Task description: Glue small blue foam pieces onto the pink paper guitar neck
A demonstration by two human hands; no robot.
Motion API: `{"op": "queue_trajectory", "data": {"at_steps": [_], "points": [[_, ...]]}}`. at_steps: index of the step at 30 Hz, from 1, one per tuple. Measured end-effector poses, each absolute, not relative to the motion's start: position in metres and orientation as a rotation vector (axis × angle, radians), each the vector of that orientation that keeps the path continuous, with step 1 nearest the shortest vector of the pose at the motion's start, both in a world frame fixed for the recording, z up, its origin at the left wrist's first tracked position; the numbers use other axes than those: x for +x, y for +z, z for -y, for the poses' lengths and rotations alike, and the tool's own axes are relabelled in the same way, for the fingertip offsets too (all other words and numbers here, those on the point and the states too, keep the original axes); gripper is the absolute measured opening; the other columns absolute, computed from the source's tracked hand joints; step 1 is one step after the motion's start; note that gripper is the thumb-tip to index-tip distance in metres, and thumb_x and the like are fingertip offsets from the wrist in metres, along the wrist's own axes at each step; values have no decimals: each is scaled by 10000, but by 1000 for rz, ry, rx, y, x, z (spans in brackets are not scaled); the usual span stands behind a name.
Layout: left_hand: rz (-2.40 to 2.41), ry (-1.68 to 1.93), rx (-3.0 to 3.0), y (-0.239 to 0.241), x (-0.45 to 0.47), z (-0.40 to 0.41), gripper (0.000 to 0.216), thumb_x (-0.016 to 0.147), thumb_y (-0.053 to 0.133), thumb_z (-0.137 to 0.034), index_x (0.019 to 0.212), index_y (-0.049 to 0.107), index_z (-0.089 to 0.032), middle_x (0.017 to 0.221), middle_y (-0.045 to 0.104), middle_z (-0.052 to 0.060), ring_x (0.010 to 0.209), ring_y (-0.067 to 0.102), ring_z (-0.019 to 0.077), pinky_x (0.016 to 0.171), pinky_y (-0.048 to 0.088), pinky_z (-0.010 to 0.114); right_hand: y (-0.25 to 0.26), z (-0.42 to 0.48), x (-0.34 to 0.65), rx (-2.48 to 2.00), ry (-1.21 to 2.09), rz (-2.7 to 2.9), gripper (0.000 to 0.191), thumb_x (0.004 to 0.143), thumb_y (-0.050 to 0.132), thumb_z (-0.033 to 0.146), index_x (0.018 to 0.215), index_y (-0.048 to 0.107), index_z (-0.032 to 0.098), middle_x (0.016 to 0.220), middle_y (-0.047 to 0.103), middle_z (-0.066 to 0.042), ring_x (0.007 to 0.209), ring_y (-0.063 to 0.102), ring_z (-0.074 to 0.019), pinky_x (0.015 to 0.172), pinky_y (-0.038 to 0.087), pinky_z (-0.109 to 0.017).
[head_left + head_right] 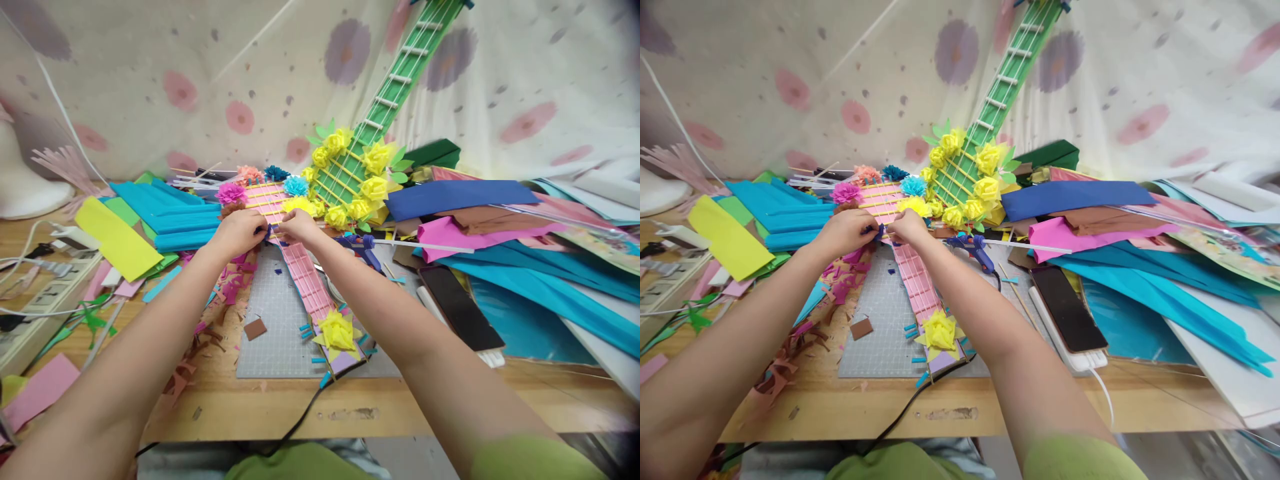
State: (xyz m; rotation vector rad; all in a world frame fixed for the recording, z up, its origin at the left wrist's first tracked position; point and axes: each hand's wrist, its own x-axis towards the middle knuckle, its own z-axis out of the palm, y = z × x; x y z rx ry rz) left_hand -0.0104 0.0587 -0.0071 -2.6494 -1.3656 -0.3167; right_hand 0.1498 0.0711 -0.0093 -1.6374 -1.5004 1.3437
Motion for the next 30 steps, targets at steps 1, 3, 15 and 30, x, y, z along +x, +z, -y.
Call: {"op": "queue_trajectory", "data": {"at_steps": [1,3,15,30], "points": [[1364,-320,-2651,-7,-10,-59,199,763,458,-209,795,651,-176,843,661,66,862,601,212,737,447,311,-13,-73,150,-1668,1242,1580,239,657,645,118,757,442,195,573,559,27,561,596,-145,558,497,-275],[1360,-327,-2655,-7,-10,-59,202,760,457,-210,795,653,-175,838,661,68,854,604,213,738,451,315,-17,-74,149,-1707,1002,1748,263,643,647,138,809,454,205,683,617,7,675,631,-170,647,506,-311],[1371,-277,-2675,-4,-10,-58,228,749,437,-211,811,654,-180,850,665,71,878,604,214,765,454,323,-14,-61,142,-1627,551,2083,252,727,521,178,961,440,226,896,674,-24,848,623,-199,714,442,-305],[1385,-324,-2675,0,-7,-55,197,735,456,-195,778,648,-181,836,658,69,844,603,219,731,436,322,-17,-68,139,-1630,702,2019,342,658,629,176,911,403,222,869,660,-25,862,618,-199,761,443,-328]]}}
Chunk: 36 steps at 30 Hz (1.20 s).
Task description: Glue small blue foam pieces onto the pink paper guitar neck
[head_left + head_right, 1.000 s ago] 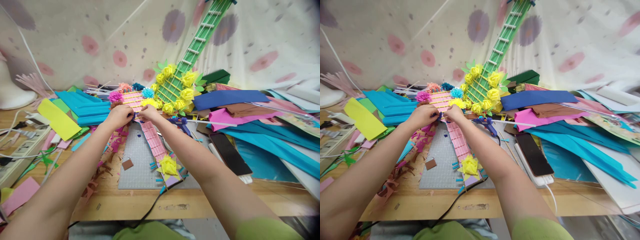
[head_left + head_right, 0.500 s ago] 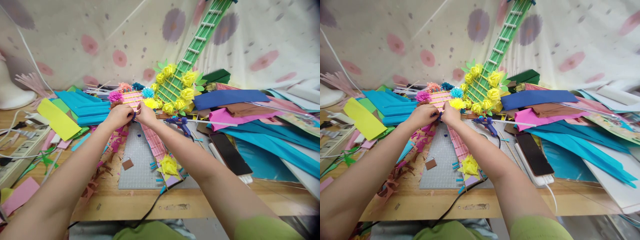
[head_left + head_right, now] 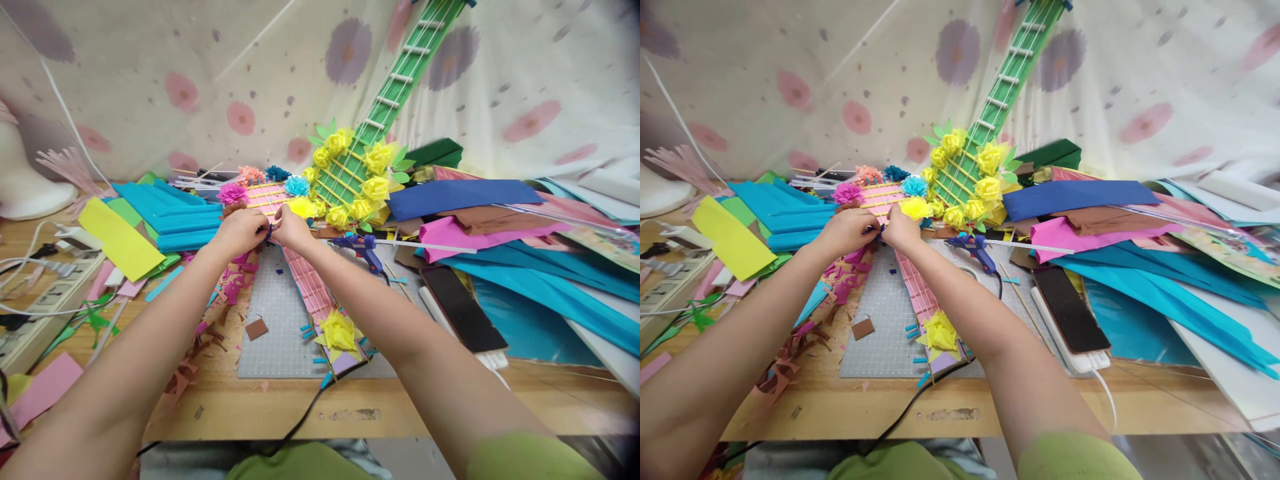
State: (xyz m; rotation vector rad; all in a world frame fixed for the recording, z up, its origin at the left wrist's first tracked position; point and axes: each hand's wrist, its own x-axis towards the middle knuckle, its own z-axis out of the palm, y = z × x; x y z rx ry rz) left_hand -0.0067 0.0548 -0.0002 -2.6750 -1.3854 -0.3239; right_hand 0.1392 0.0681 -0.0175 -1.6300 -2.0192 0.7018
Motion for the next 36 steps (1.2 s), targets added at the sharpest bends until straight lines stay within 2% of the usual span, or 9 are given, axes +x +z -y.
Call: {"op": "queue_trajectory", "data": {"at_steps": [6,10,16,20,25,28,32,36], "points": [[1656,-644,-2308,8,-3,-46,172,784,456,-217,808,619,-167,826,627,90,896,570,252,846,389,401,-12,-69,153,-1508,834,1868,375,642,656,173,915,403,221,819,646,30,769,607,-146,724,441,-289],[1729,-815,-2186,8,6,-37,167,810,451,-215,879,596,-170,883,609,105,946,539,269,882,359,437,-10,-63,181,-1511,745,1821,264,668,643,217,862,465,203,782,622,33,729,583,-127,680,418,-256],[1422,-558,-2566,0,28,-29,203,798,501,-208,976,596,-188,1018,638,92,1022,536,256,922,351,407,-15,-38,228,-1520,767,1928,36,727,577,225,727,567,191,653,578,29,625,537,-115,607,386,-232],[1365,-347,-2632,-7,38,-30,264,770,539,-176,1024,609,-196,1059,650,87,1041,536,251,935,346,401,-16,-17,255,-1594,787,1950,95,753,562,262,721,613,189,611,579,13,588,537,-123,601,384,-241],[1478,-293,-2620,-12,45,-30,288,761,535,-162,1039,604,-181,1007,665,103,1024,554,253,925,353,402,-22,0,287,-1577,927,1940,199,776,511,361,752,609,189,590,569,10,494,503,-108,547,379,-243],[1485,-337,-2653,-15,48,-31,265,753,500,-114,984,611,-182,972,677,94,997,573,246,915,362,399,-26,5,309,-1512,1124,1972,255,762,504,414,786,613,184,645,587,2,483,488,-97,519,379,-236],[1524,-453,-2691,-18,51,-31,245,752,480,-94,955,588,-178,930,684,73,949,598,229,913,377,391,-28,8,339,-1546,1370,2048,317,688,583,478,760,628,173,551,533,23,475,462,-98,512,369,-238],[1749,-707,-2728,-18,57,-29,272,764,491,-115,1021,519,-198,929,678,41,877,626,188,768,446,314,-28,6,361,-1635,1453,2079,381,659,595,555,719,614,179,530,517,25,476,458,-104,518,367,-251]]}}
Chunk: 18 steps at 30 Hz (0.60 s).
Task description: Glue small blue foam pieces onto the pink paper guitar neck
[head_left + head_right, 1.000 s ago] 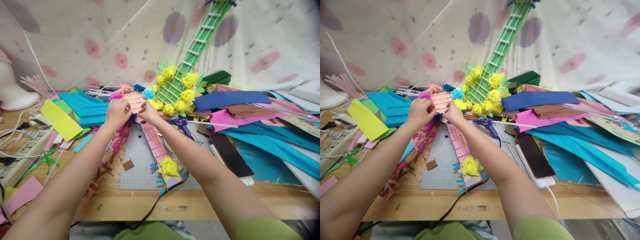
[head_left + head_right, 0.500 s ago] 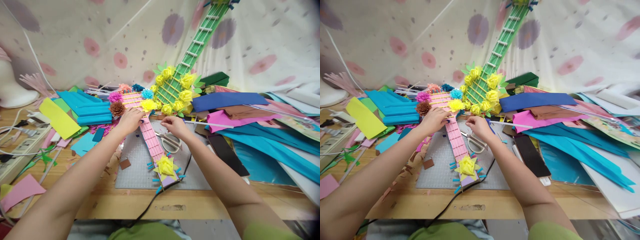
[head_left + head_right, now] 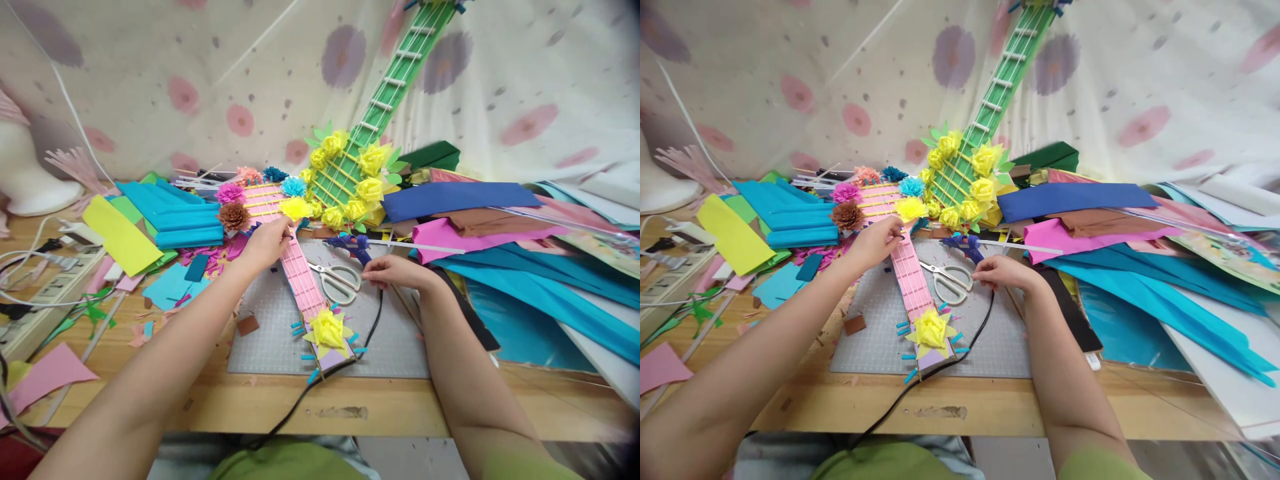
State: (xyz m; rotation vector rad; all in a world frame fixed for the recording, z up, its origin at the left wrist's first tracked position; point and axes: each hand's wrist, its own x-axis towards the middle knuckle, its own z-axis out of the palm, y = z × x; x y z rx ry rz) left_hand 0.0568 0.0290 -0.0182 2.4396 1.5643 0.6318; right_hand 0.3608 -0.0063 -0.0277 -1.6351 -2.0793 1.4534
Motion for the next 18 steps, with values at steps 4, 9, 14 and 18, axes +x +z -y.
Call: {"op": "queue_trajectory", "data": {"at_steps": [4,9,14,18], "points": [[-1612,714,2260,-18,61,-27,330,746,545,-123,1052,470,-221,879,667,11,816,632,165,693,452,277,-28,1,367,-1695,1194,2187,399,696,555,591,628,532,199,535,491,32,498,428,-98,531,332,-249],[-1638,738,2205,-19,58,-30,439,691,602,-103,1086,447,-219,931,643,21,813,627,158,701,465,280,-36,-6,366,-1858,777,2229,386,708,574,555,568,469,211,558,488,15,557,435,-122,532,299,-260],[-1651,742,2151,-20,57,-33,474,665,626,-91,1090,452,-208,937,632,31,787,627,156,689,472,277,-43,-8,359,-2025,560,2041,337,657,635,506,635,451,224,619,529,11,584,463,-138,532,308,-264],[-1650,764,2121,-16,58,-31,457,666,638,-105,1075,460,-203,910,634,26,768,620,148,696,473,271,-48,-10,355,-1987,473,2009,357,630,658,508,715,468,218,692,553,1,608,485,-139,547,330,-259]]}}
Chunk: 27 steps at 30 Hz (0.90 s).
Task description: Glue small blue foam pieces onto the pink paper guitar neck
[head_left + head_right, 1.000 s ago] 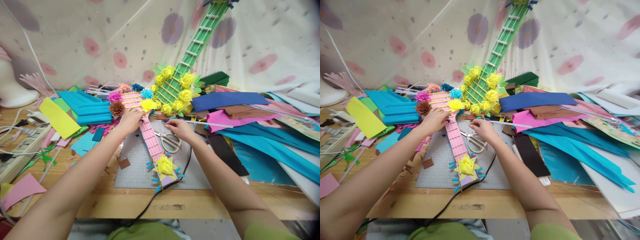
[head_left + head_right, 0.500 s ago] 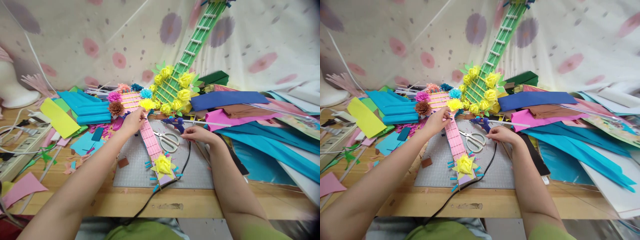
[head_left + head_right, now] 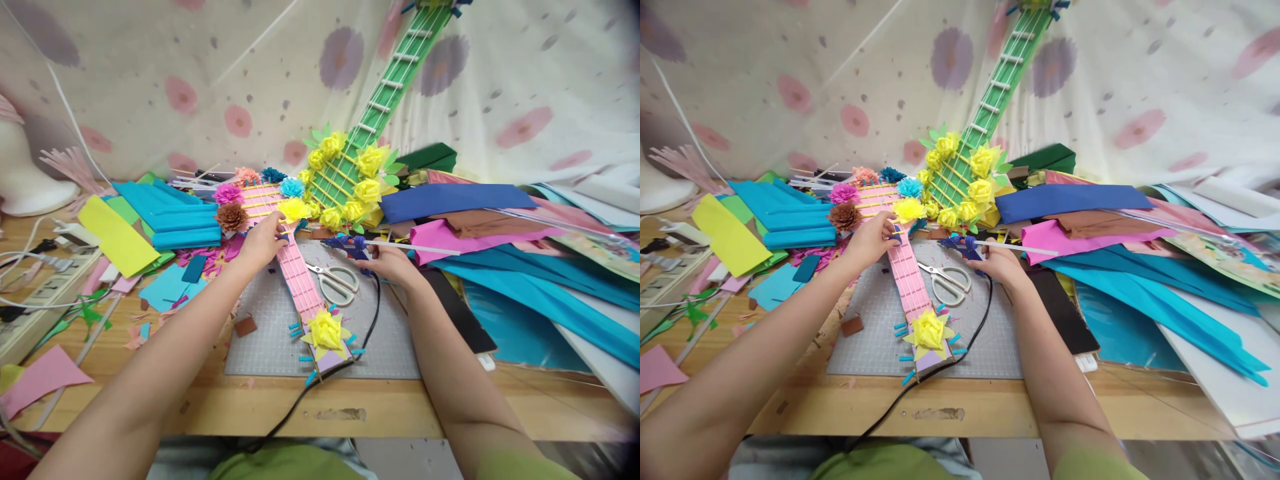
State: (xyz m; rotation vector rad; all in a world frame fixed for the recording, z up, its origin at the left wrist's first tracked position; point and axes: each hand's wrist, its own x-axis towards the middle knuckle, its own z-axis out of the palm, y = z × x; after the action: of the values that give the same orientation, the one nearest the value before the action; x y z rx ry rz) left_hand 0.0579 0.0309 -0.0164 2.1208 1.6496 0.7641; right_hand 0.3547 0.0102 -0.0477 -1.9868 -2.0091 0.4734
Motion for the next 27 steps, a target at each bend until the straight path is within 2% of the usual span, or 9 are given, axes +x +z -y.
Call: {"op": "queue_trajectory", "data": {"at_steps": [6,11,15,18,23,27], "points": [[-1660,815,2119,-16,58,-28,374,729,545,-92,1080,475,-199,887,654,24,787,634,153,718,470,275,-66,-15,345,-1821,478,1953,435,644,642,549,871,601,180,834,626,-50,745,559,-182,650,400,-273],[-1712,970,2111,-18,59,-29,455,718,536,-48,1152,478,-173,899,661,42,812,639,176,746,476,303,-85,-19,331,-1874,440,1777,434,685,618,516,929,664,159,944,666,-106,893,587,-246,767,433,-329],[-1738,1181,1995,-17,59,-27,557,682,560,-15,1199,469,-203,941,663,31,796,644,161,770,488,305,-93,-20,326,-1855,478,1680,452,688,612,510,932,681,136,917,685,-116,842,612,-254,744,449,-339],[-1685,1357,1818,-19,58,-22,578,657,591,-20,1191,473,-207,896,663,17,774,645,147,753,502,288,-95,-19,325,-1832,443,1578,463,665,623,523,890,694,125,844,695,-113,795,619,-264,718,454,-349],[-1461,1545,1555,-39,64,-5,467,676,627,-118,1119,507,-200,828,657,2,756,643,131,721,516,269,-93,-18,322,-1656,541,1306,514,623,646,550,881,690,107,790,703,-107,730,623,-240,691,469,-348],[-1365,1654,1402,-60,69,5,384,693,626,-174,1067,540,-197,811,648,8,780,642,133,747,514,274,-84,-15,313,-1511,703,1142,472,574,685,551,765,659,120,679,680,-86,584,587,-178,577,468,-305]]}}
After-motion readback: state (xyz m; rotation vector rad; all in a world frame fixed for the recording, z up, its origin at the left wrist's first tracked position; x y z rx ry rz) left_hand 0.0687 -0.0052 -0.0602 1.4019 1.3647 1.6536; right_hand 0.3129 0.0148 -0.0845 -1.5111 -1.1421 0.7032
